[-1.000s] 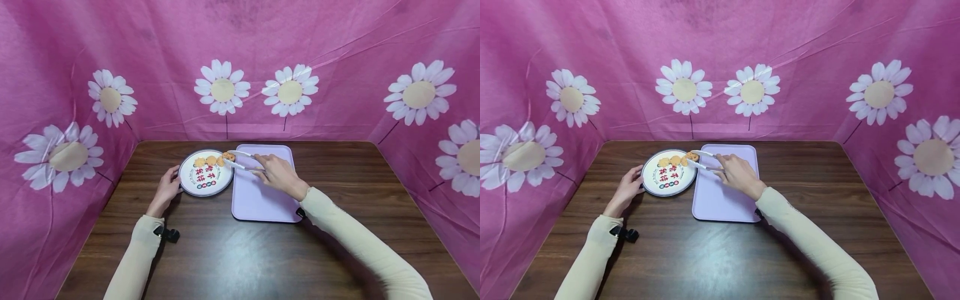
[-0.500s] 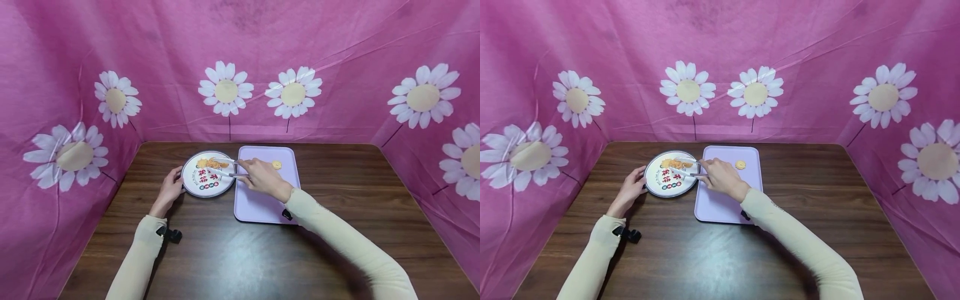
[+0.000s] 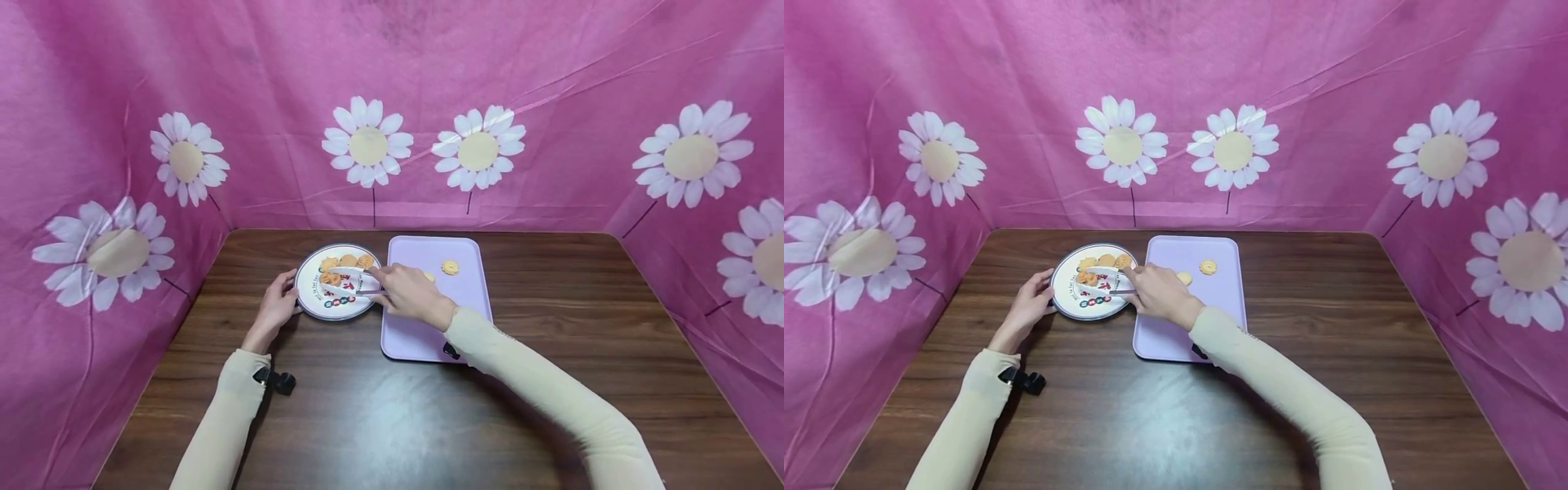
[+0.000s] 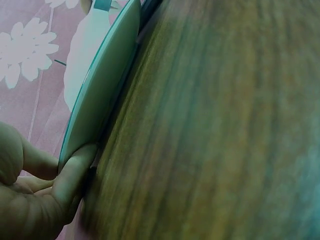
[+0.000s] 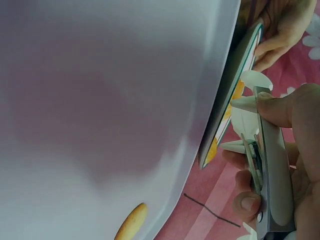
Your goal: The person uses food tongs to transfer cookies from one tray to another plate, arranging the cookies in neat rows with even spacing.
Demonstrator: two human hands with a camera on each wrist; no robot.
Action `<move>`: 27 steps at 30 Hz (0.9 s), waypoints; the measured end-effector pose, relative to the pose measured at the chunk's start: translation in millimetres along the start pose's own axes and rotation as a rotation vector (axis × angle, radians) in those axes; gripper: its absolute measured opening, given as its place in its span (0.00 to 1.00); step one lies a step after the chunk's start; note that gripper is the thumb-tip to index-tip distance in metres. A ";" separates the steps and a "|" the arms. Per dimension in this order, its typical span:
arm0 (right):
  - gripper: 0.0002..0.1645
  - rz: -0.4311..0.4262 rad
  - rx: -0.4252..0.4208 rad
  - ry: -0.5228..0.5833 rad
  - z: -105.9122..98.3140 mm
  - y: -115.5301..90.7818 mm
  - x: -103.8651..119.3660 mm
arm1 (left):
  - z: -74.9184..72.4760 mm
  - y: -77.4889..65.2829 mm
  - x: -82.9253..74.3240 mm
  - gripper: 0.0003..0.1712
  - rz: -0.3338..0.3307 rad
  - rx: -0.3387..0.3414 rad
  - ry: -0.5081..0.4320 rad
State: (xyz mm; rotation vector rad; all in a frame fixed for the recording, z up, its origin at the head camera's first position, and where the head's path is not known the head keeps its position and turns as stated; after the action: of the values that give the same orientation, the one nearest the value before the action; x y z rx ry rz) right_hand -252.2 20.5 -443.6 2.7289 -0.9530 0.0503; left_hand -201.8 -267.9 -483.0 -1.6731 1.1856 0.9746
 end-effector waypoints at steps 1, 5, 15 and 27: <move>0.30 -0.002 0.003 0.001 0.5 1.2 1.0 | 0.3 0.2 0.2 0.31 0.000 0.000 0.001; 0.31 0.004 0.019 -0.007 2.1 6.2 3.9 | 1.0 1.5 -0.1 0.31 -0.004 -0.002 -0.003; 0.33 0.031 0.046 -0.028 6.3 15.9 9.5 | 0.5 2.0 -0.1 0.31 -0.001 -0.007 -0.009; 0.34 0.048 0.054 -0.028 12.4 21.4 13.0 | 1.7 0.3 -1.2 0.31 0.005 -0.013 -0.003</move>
State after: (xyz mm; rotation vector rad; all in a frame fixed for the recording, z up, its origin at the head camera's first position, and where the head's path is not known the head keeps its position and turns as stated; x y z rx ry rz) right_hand -255.8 -6.7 -449.3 2.7622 -1.0392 0.0475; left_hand -202.6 -266.0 -482.4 -1.6791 1.1842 0.9897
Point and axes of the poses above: each hand's wrist, its own y-axis towards the middle knuckle, its own z-axis out of the palm, x = y × z, the point moved 1 cm from there along y, towards the middle knuckle, and after that the axes turned 2 degrees about -x, right-handed, at the moved point
